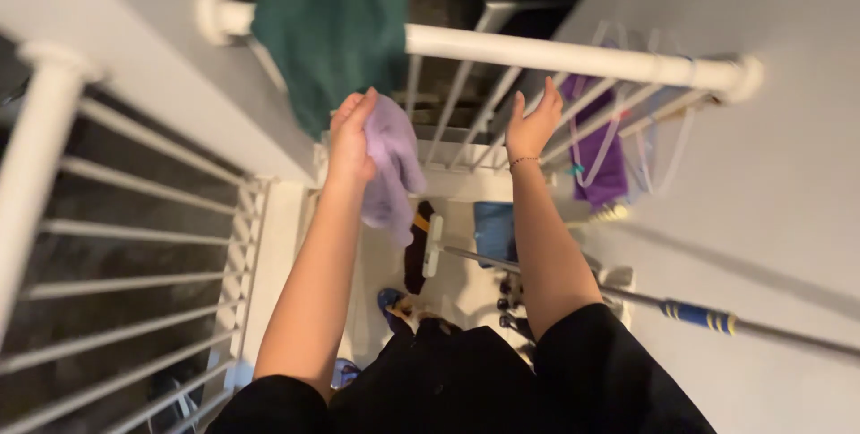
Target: Picking up mats and clothes from the floor and hanging them on a drying rack on a balcony.
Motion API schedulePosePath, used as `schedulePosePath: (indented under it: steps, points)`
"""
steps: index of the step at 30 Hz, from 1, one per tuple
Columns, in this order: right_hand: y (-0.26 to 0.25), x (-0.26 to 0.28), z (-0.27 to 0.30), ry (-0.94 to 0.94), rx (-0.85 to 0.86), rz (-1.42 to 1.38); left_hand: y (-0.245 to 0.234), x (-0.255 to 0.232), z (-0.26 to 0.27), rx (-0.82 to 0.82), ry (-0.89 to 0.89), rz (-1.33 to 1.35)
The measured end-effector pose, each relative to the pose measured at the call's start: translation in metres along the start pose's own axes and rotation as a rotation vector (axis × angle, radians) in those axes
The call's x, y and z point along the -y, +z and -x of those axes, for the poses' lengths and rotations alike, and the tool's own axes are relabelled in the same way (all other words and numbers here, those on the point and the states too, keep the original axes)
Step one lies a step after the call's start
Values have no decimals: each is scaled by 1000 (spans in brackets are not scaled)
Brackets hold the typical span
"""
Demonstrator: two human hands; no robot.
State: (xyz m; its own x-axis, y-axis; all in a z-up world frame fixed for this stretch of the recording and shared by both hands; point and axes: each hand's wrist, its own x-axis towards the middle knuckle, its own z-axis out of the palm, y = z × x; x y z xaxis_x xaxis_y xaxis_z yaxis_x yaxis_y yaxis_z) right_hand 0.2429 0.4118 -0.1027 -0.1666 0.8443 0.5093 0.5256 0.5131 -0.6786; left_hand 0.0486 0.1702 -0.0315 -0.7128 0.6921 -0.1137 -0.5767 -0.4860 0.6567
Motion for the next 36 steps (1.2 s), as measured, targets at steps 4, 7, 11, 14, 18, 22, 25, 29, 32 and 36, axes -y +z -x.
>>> schedulePosePath:
  steps: [4,7,11,14,18,22,25,29,32,36]
  points:
    - [-53,-69,-6,91,-85,84,31,36,-6,46,-110,-11]
    - [-85,-115,3,189,-129,173,45,59,-8,75,-155,7]
    - [-105,-181,25,288,-193,258,73,71,-2,64,-242,-3]
    - [-117,-191,33,375,-218,241,73,96,-7,96,-255,16]
    - [-130,-214,34,387,-193,247,91,126,-1,129,-320,72]
    - [-135,-251,21,388,-174,225,113,148,6,99,-395,-12]
    - [-120,-266,18,556,-51,12,102,170,6,117,-435,-29]
    - [-82,-288,20,610,114,-156,105,170,14,142,-451,-5]
    - [-63,-314,25,525,158,-107,89,181,10,140,-462,-2]
    - [-45,-316,25,626,225,-151,94,166,10,100,-459,-26]
